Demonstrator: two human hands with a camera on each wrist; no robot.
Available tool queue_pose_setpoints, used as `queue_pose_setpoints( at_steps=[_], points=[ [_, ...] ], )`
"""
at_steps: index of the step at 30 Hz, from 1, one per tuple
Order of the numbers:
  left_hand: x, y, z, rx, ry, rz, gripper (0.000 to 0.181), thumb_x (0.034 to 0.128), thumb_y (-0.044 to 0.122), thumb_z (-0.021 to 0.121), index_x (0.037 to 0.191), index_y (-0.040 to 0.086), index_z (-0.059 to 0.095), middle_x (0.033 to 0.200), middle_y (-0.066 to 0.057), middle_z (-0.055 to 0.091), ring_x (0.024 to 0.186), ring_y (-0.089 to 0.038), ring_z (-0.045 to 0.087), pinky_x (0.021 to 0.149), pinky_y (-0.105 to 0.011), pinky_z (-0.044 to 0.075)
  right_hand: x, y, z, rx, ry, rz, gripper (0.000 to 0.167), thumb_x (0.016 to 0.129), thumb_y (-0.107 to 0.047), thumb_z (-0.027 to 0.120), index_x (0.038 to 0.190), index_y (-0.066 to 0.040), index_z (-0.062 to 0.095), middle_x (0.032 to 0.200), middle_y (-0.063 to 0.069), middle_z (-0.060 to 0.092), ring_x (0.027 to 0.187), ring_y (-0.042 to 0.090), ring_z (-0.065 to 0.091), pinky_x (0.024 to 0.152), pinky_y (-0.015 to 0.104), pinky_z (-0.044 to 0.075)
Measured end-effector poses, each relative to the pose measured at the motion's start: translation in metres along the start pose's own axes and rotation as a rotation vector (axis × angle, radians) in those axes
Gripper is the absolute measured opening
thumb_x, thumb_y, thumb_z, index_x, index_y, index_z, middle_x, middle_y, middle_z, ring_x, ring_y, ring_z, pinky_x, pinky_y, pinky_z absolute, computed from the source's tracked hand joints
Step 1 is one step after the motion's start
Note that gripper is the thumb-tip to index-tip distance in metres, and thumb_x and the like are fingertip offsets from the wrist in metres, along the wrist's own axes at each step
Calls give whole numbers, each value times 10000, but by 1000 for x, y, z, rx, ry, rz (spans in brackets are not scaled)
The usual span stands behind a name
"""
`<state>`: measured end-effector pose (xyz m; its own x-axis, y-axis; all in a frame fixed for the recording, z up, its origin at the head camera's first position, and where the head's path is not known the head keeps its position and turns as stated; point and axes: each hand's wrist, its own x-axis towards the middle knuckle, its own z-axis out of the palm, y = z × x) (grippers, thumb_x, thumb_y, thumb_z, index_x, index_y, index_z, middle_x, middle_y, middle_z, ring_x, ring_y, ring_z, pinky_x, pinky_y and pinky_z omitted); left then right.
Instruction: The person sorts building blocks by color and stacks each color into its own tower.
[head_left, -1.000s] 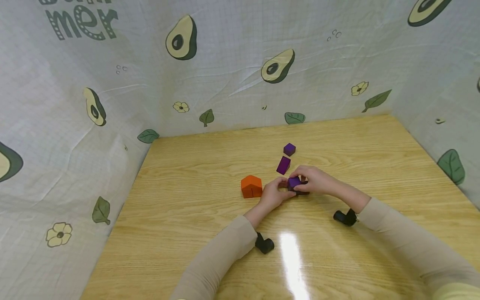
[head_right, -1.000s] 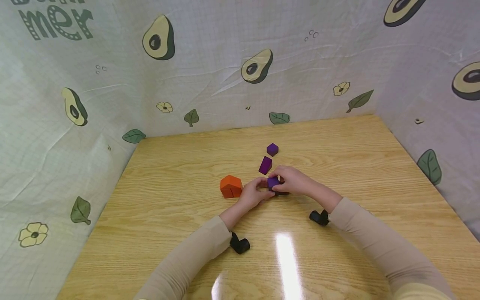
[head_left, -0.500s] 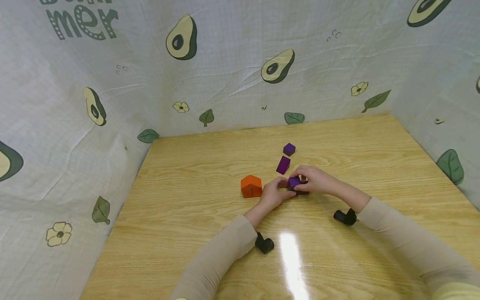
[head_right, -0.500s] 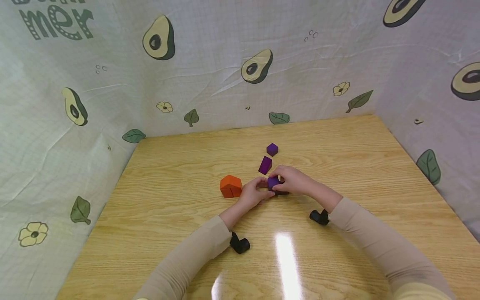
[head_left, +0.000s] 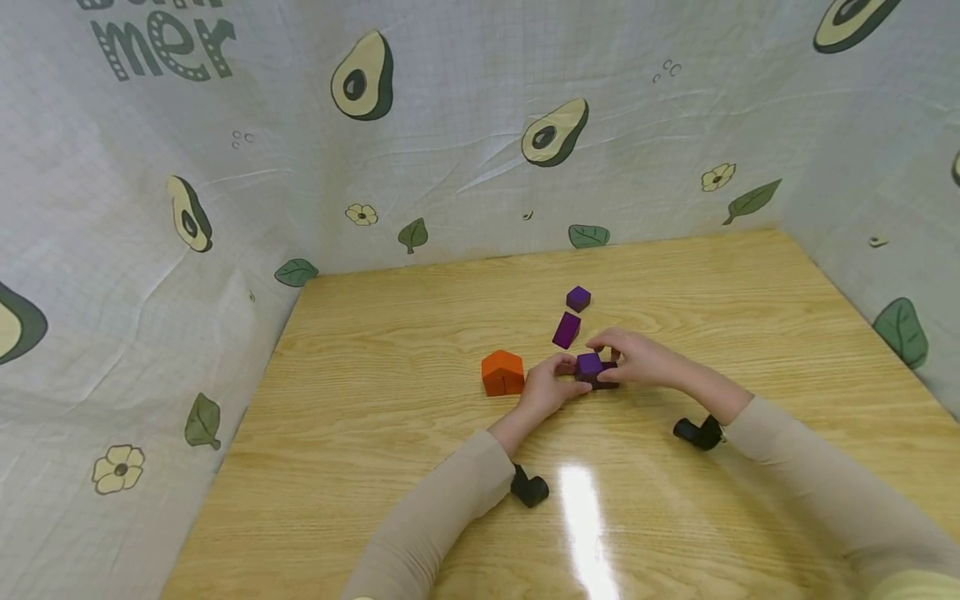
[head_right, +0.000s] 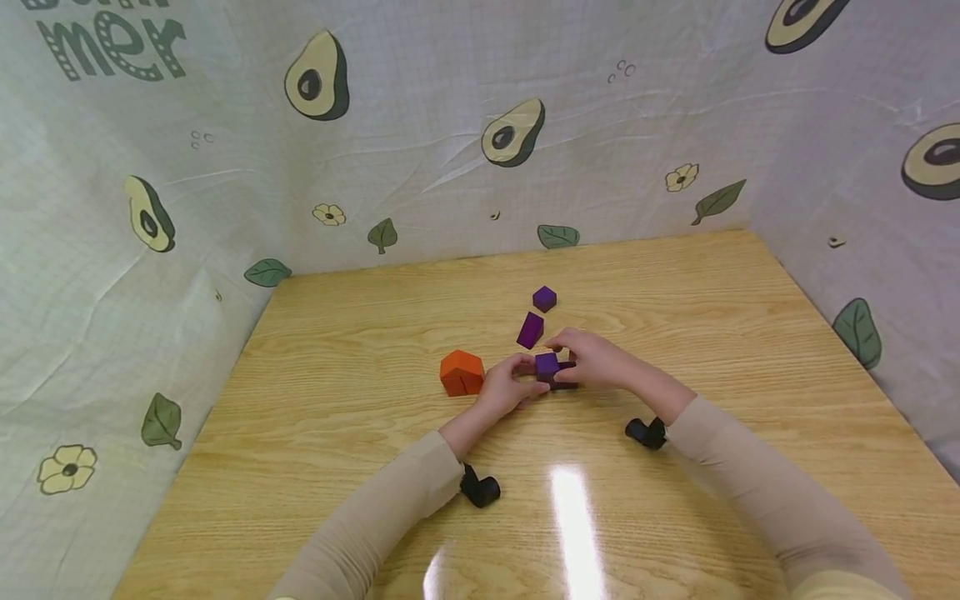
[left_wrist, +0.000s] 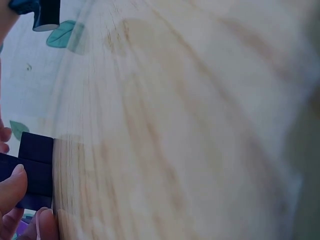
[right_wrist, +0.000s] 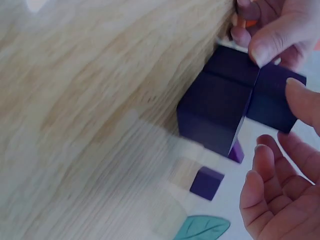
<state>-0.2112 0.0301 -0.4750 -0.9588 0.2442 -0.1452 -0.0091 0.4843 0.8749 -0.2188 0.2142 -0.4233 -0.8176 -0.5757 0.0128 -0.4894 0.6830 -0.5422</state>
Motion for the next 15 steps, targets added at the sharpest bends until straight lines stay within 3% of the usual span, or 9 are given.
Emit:
queue_pose_setpoints(
  at_steps=[9, 15],
  points=[
    [0, 1, 0, -10, 3, -10, 331, 739, 235, 764, 1030, 166, 623, 985, 14, 678, 1005, -158, 582, 861, -308, 432, -5, 15, -2, 19, -68, 58, 352, 775, -56, 691, 1076, 99, 594, 980, 176, 604, 668, 112, 465, 597, 246, 403],
    [0, -1, 1, 0, 4, -5, 340, 745, 235, 760, 1045, 165, 617, 1003, 12, 673, 1010, -153, 579, 862, -302, 432, -6, 18, 1, 45, -71, 68, 301, 782, -45, 677, 1043, 90, 612, 924, 128, 587, 663, 110, 457, 588, 234, 391]
  ],
)
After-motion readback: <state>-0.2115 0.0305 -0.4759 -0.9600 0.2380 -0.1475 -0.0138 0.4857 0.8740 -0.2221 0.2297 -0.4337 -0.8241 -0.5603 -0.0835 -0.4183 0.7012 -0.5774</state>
